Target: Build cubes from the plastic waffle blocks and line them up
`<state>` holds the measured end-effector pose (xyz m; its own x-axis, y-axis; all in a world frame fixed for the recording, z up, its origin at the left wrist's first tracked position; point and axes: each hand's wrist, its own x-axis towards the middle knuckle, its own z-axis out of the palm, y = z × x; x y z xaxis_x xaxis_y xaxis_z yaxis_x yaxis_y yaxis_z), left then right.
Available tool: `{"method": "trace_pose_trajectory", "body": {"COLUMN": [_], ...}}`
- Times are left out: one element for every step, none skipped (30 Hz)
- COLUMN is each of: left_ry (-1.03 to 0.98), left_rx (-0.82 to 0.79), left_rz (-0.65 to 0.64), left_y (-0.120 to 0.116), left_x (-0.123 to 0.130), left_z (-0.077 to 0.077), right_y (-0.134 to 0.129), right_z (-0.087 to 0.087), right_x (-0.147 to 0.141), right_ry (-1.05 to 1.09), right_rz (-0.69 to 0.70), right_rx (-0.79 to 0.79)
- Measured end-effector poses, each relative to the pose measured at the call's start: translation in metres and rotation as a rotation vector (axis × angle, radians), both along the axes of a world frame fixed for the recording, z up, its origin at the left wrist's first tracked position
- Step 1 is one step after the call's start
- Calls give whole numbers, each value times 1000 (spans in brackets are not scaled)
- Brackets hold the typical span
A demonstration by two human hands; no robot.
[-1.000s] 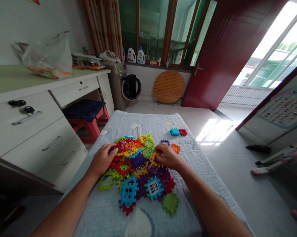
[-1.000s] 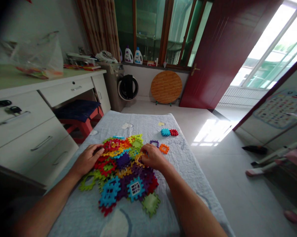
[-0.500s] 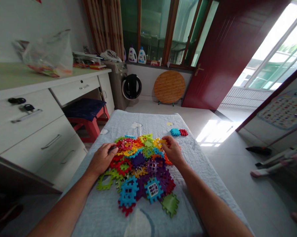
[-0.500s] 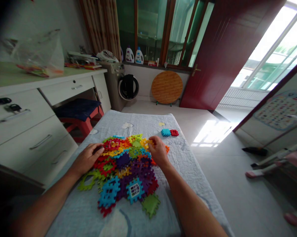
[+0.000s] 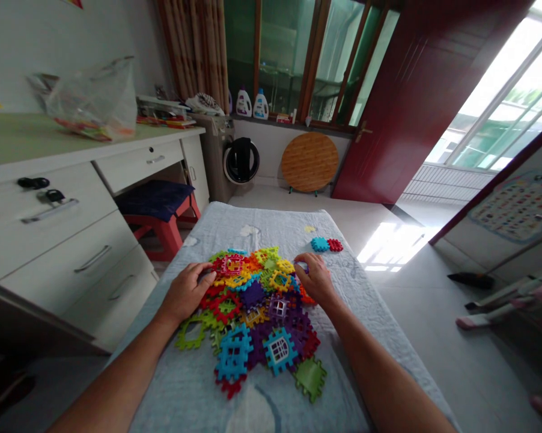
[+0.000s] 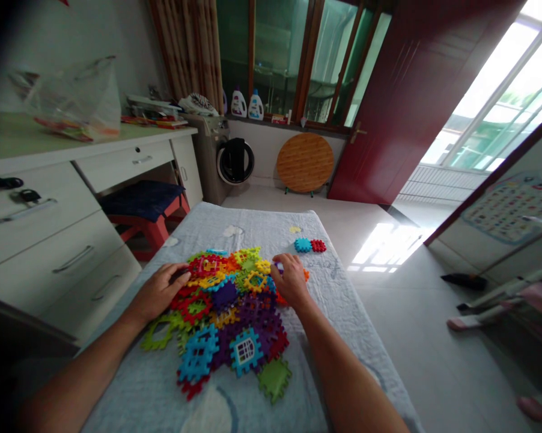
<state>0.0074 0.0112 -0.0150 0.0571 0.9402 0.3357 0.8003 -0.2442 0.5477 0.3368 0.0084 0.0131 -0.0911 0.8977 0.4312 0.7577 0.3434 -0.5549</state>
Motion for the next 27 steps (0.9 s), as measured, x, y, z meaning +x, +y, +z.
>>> {"method": "trace_pose_trajectory", "body": {"left_ry": [-1,-2,-2,-2,-2,-2,-1,0,0,-1,-2,-3,-5,-6,-6,-6,-6,-4,-2,0,2,3,3,1,-1,-1,-2], "left_rx": [1,2,2,1,-1,-2,-4,-5,-5,-4,-2,0,1,2,4,4,2,-2,-6,-12,-15,-18,-18,-19,-20,-21,-21], "left_rz": [0,2,2,2,2,3,4,3,1,0,-3,-4,-4,-3,-1,1,3,5,5,4,3,2,1,2,2,0,0], "left_y": [0,0,0,0,0,0,0,0,0,0,0,0,0,0,0,0,0,0,0,0,0,0,0,0,0,0,0], "left_x": [0,1,1,1,1,1,0,0,0,0,0,0,0,0,1,1,1,1,1,1,0,0,0,0,-1,-1,-1], "left_z": [0,0,0,0,0,-1,-1,-1,-1,-1,-1,-1,0,0,0,1,1,1,0,0,0,0,0,-1,-1,-1,-1], "right_y": [3,6,8,10,12,13,14,15,16,16,16,16,15,13,10,7,3,-2,-6,-11,-14,-17,-19,-21,-21,-21,-20], "right_z": [-3,-6,-9,-12,-14,-17,-18,-20,-21,-21,-21,-20,-17,-14,-11,-7,-4,0,2,4,5,6,6,6,6,6,6], "right_x": [0,-1,-3,-5,-7,-9,-11,-12,-13,-12,-12,-11,-10,-8,-7,-7,-7,-8,-9,-11,-12,-14,-16,-18,-19,-19,-20], "right_ry": [-36,-70,-101,-126,-145,-154,-154,-143,-120,-91,-59,-24,11,47,83,116,139,146,132,99,52,2,-42,-73,-89,-89,-80], "right_rz": [-20,-33,-42,-49,-55,-59,-58,-53,-50,-47,-45,-44,-38,-21,7,46,95,146,189,218,238,246,246,241,240,241,241], "right_rx": [-27,-56,-83,-106,-127,-145,-158,-165,-165,-155,-136,-109,-78,-49,-29,-23,-32,-54,-79,-101,-114,-121,-124,-126,-129,-137,-145]}}
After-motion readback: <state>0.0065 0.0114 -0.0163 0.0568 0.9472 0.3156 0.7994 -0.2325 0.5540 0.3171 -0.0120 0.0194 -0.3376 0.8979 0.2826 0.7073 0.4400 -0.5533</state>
